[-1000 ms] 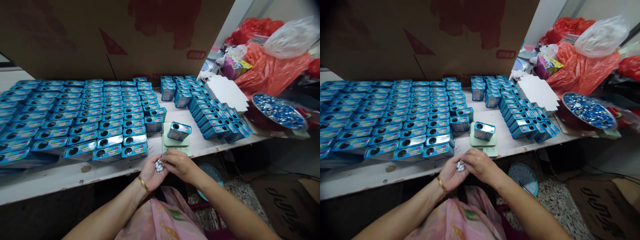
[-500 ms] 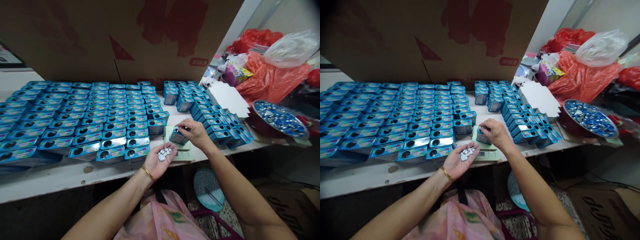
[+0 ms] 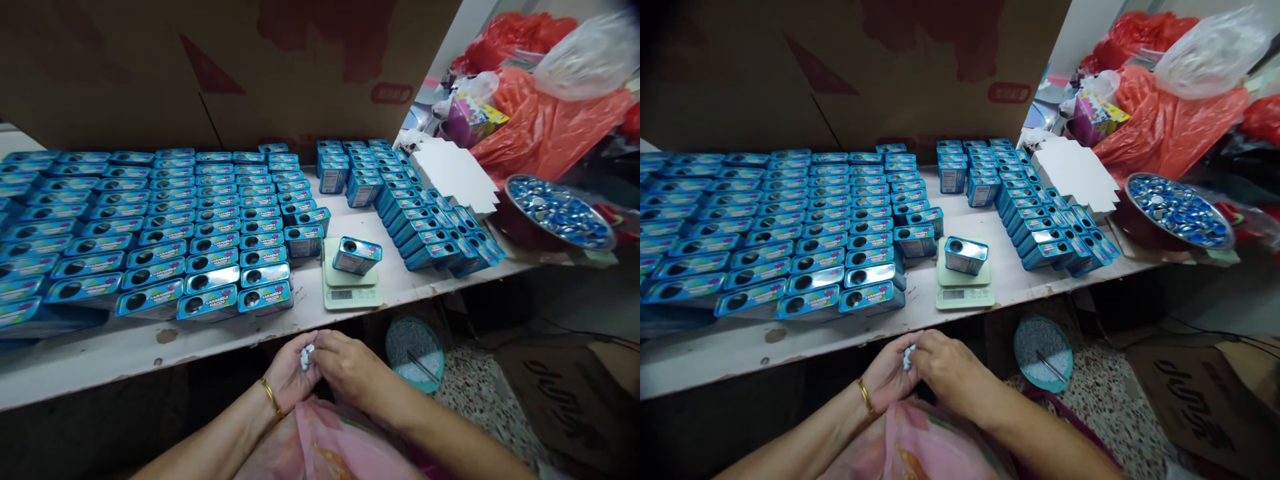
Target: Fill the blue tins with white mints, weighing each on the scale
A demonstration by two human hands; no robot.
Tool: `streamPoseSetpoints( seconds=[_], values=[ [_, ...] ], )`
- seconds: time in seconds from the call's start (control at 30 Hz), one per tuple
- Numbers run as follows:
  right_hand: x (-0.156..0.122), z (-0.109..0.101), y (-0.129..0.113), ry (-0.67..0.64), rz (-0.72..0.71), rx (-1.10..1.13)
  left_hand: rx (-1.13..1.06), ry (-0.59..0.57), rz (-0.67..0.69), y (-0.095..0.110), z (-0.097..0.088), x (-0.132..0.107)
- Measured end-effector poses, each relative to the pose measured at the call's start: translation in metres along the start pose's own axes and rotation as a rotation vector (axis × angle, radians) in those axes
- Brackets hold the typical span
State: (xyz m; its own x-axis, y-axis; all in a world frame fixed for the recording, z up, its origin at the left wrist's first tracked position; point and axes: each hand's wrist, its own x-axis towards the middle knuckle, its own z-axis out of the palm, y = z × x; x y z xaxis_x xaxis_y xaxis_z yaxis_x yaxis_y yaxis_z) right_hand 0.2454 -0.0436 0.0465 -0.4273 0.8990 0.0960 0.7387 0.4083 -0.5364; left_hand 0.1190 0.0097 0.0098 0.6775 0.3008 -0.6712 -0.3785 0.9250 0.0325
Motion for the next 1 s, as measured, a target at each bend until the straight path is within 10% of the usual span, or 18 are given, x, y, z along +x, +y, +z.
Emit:
streamPoseSetpoints(
  seconds=[0.33,0.7,1.0],
  values=[
    [-0.011,0.003,-0.007,-0.021,0.111,0.015,0.018,-0.002,-0.039,-0.006,-0.014,0.003],
    [0.031,-0.112,0.052,0.428,0.122,-0.154,0.093,0.172,-0.007,-0.001,-0.017,0.002],
    [0.058,-0.111,0.074,0.365,0.123,-0.265,0.084,0.177,0.035,0.001,-0.021,-0.002]
  ],
)
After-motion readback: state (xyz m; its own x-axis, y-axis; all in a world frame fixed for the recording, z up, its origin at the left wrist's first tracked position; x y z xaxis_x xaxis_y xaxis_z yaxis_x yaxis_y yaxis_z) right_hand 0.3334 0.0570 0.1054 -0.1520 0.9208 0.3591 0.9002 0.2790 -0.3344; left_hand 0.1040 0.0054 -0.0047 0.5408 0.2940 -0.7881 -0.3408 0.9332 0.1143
